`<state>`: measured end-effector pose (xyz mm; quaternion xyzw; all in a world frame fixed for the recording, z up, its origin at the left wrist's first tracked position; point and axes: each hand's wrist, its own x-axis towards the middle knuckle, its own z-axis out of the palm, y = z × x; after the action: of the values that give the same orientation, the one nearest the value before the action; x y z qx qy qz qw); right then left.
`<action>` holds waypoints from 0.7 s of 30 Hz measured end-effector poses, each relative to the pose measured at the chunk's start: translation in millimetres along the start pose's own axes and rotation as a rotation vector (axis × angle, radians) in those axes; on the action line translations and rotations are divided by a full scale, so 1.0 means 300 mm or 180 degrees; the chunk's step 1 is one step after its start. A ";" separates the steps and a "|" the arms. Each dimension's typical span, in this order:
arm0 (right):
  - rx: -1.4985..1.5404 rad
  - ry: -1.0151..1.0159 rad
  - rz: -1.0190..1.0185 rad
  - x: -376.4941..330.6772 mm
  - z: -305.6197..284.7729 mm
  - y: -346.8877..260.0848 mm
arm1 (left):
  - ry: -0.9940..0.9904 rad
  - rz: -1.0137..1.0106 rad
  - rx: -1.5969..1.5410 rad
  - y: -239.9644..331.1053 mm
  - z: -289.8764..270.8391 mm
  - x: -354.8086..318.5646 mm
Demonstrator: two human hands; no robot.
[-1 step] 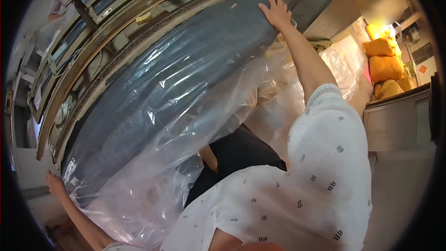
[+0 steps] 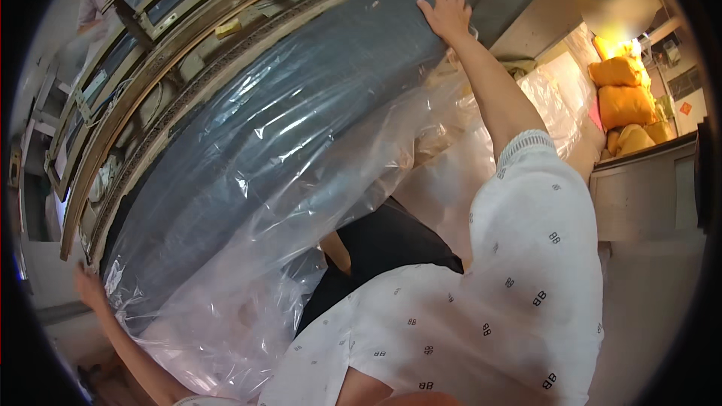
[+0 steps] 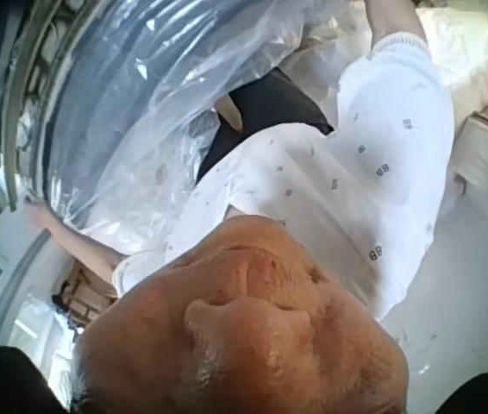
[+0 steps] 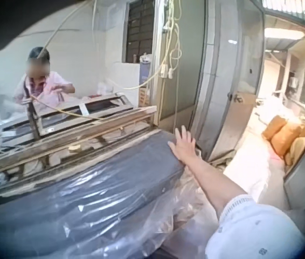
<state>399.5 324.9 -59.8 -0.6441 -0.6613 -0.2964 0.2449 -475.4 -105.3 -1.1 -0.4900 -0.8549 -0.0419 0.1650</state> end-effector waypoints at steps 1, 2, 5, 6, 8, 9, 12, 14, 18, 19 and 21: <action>-0.0281 0.0796 -0.0576 0.008 -0.011 0.015 | -0.0147 0.0346 -0.0995 0.239 -0.073 0.016; 0.0272 -0.0714 -0.0341 0.026 -0.098 -0.001 | -0.0646 0.0624 -0.1611 0.593 -0.154 -0.018; 0.1651 -0.2361 -0.0300 0.096 -0.077 0.128 | -0.1057 0.1622 -0.1770 1.071 -0.205 -0.201; 0.2758 -0.2044 0.0139 0.082 -0.189 0.064 | -0.1256 0.1575 -0.1635 1.055 -0.170 -0.238; 0.2998 -0.0252 0.0386 0.059 -0.083 0.216 | 0.0260 0.1556 -0.0971 1.058 -0.072 -0.233; 0.2879 0.0145 0.0712 -0.036 -0.076 0.309 | 0.0163 0.1603 -0.0975 1.047 -0.039 -0.203; 0.2241 -0.1012 0.2091 -0.493 -0.006 0.570 | 0.0241 0.1525 -0.0891 1.046 -0.018 -0.132; 0.1911 -0.2661 0.2089 -0.842 0.074 0.711 | 0.0248 0.1589 -0.1058 1.083 -0.007 -0.113; 0.2103 -0.3077 0.3870 -1.252 0.112 0.549 | 0.0203 0.1536 -0.0980 1.041 0.021 -0.103; 0.1440 -0.3445 0.3689 -1.290 0.113 0.507 | 0.0205 0.1575 -0.0952 1.027 0.029 -0.099; -0.0130 -0.2026 0.3296 -1.395 0.105 0.387 | 0.0178 0.1535 -0.0951 1.007 0.029 -0.096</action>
<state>538.0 50.9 -368.5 -0.9436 -0.2970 0.0558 0.1352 -206.8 28.8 -45.8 -0.6968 -0.6931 -0.1405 0.1197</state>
